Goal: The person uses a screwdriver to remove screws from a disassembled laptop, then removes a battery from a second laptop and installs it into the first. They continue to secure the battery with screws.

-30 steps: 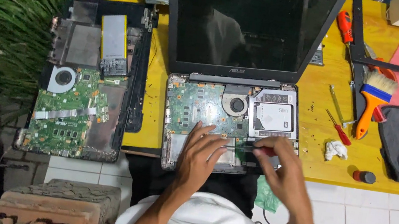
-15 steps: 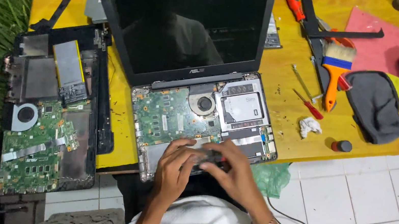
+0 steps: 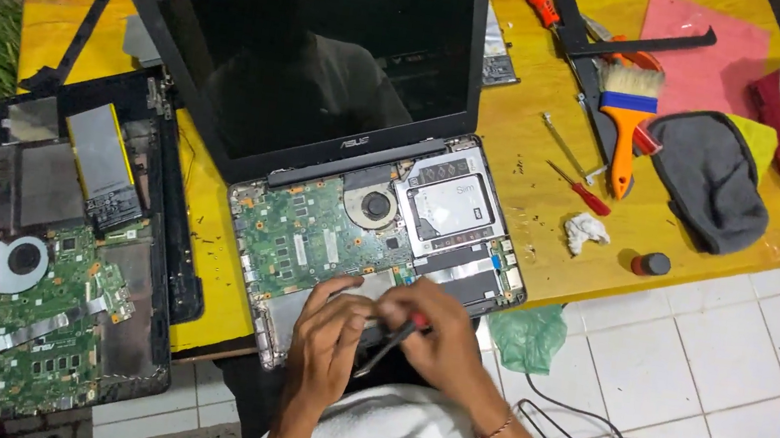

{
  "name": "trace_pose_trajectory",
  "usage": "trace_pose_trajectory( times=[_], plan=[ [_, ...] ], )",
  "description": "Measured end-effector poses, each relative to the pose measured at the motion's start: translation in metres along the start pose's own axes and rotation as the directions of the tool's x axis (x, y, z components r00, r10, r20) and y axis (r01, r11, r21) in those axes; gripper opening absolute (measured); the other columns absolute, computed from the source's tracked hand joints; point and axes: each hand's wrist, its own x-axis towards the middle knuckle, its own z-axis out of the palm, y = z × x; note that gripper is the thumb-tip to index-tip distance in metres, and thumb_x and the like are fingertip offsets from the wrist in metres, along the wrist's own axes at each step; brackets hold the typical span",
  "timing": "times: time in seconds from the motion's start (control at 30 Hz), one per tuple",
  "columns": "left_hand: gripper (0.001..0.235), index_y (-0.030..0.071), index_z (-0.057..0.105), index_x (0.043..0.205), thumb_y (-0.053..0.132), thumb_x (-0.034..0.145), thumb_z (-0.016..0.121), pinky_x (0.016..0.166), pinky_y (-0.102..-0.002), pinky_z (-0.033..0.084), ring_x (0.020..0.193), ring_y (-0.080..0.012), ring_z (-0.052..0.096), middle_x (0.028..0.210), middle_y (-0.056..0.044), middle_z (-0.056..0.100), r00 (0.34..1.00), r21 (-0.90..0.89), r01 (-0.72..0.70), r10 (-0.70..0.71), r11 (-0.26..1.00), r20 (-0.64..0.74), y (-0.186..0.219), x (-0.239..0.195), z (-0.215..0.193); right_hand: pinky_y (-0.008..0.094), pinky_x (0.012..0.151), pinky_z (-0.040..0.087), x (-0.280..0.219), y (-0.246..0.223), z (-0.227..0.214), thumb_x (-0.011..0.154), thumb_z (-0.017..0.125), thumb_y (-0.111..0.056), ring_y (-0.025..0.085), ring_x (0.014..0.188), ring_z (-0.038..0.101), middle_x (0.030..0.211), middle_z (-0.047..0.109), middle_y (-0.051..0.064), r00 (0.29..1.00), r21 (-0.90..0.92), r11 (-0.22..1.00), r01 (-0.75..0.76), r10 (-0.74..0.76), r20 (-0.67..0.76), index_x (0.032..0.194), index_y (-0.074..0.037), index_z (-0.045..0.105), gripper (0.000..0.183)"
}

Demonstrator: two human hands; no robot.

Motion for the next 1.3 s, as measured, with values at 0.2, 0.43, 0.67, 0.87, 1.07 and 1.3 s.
trace_pose_trajectory(
  times=[0.2, 0.43, 0.67, 0.87, 1.07, 1.3],
  plan=[
    [0.036, 0.004, 0.076, 0.102, 0.025, 0.106, 0.047, 0.099, -0.047, 0.050, 0.113, -0.0329, 0.062, 0.104, -0.010, 0.071, 0.992, 0.075, -0.050, 0.059, 0.996, -0.110, 0.000, 0.004, 0.003, 0.028, 0.063, 0.052, 0.010, 0.067, -0.091, 0.101, 0.056, -0.003, 0.017, 0.074, 0.065, 0.091, 0.071, 0.008, 0.936, -0.328, 0.921, -0.210, 0.093, -0.339, 0.101, -0.006, 0.064, 0.009],
    [0.036, 0.007, 0.076, 0.108, 0.032, 0.105, 0.050, 0.105, -0.050, 0.047, 0.125, -0.0329, 0.056, 0.117, -0.009, 0.069, 0.994, 0.194, 0.020, 0.002, 0.981, -0.113, -0.004, 0.003, 0.009, 0.047, 0.076, 0.053, 0.035, 0.090, -0.155, 0.084, 0.069, 0.009, 0.036, 0.087, 0.067, 0.104, 0.070, 0.019, 0.913, -0.618, 0.673, -0.406, 0.279, -0.296, 0.110, 0.003, 0.074, 0.028],
    [0.031, 0.009, 0.075, 0.111, 0.030, 0.104, 0.053, 0.105, -0.051, 0.048, 0.129, -0.0328, 0.053, 0.122, -0.008, 0.068, 0.992, 0.229, 0.042, -0.014, 0.973, -0.122, -0.007, 0.001, 0.011, 0.048, 0.078, 0.052, 0.040, 0.094, -0.158, 0.078, 0.070, 0.011, 0.036, 0.092, 0.065, 0.101, 0.071, 0.018, 0.929, -0.639, 0.674, -0.371, 0.279, -0.245, 0.112, -0.001, 0.077, 0.036],
    [0.030, 0.009, 0.075, 0.112, 0.029, 0.104, 0.054, 0.106, -0.051, 0.048, 0.130, -0.0328, 0.053, 0.122, -0.008, 0.067, 0.991, 0.227, 0.046, -0.016, 0.973, -0.133, -0.006, 0.001, 0.011, 0.042, 0.083, 0.058, 0.016, 0.059, -0.142, 0.086, 0.069, 0.009, 0.031, 0.094, 0.069, 0.103, 0.076, 0.017, 0.906, -0.508, 0.750, -0.423, 0.363, -0.218, 0.106, -0.001, 0.076, 0.023],
    [0.030, 0.008, 0.074, 0.112, 0.030, 0.104, 0.055, 0.106, -0.051, 0.048, 0.129, -0.0334, 0.054, 0.121, -0.008, 0.068, 0.991, 0.215, 0.023, 0.006, 0.976, -0.133, -0.006, 0.002, 0.010, 0.043, 0.087, 0.056, 0.004, 0.070, -0.132, 0.082, 0.072, 0.007, 0.032, 0.101, 0.067, 0.107, 0.075, 0.017, 0.921, -0.550, 0.739, -0.388, 0.328, -0.209, 0.107, -0.002, 0.076, 0.026],
    [0.023, 0.008, 0.075, 0.110, 0.025, 0.101, 0.062, 0.108, -0.050, 0.048, 0.126, -0.0327, 0.058, 0.117, -0.007, 0.070, 0.983, 0.167, -0.020, 0.050, 0.986, -0.175, -0.013, 0.000, 0.010, 0.027, 0.080, 0.053, -0.003, 0.063, -0.086, 0.090, 0.057, 0.001, 0.017, 0.096, 0.066, 0.104, 0.073, 0.006, 0.928, -0.060, 0.937, -0.345, 0.331, -0.172, 0.105, -0.008, 0.068, 0.021]
  ],
)
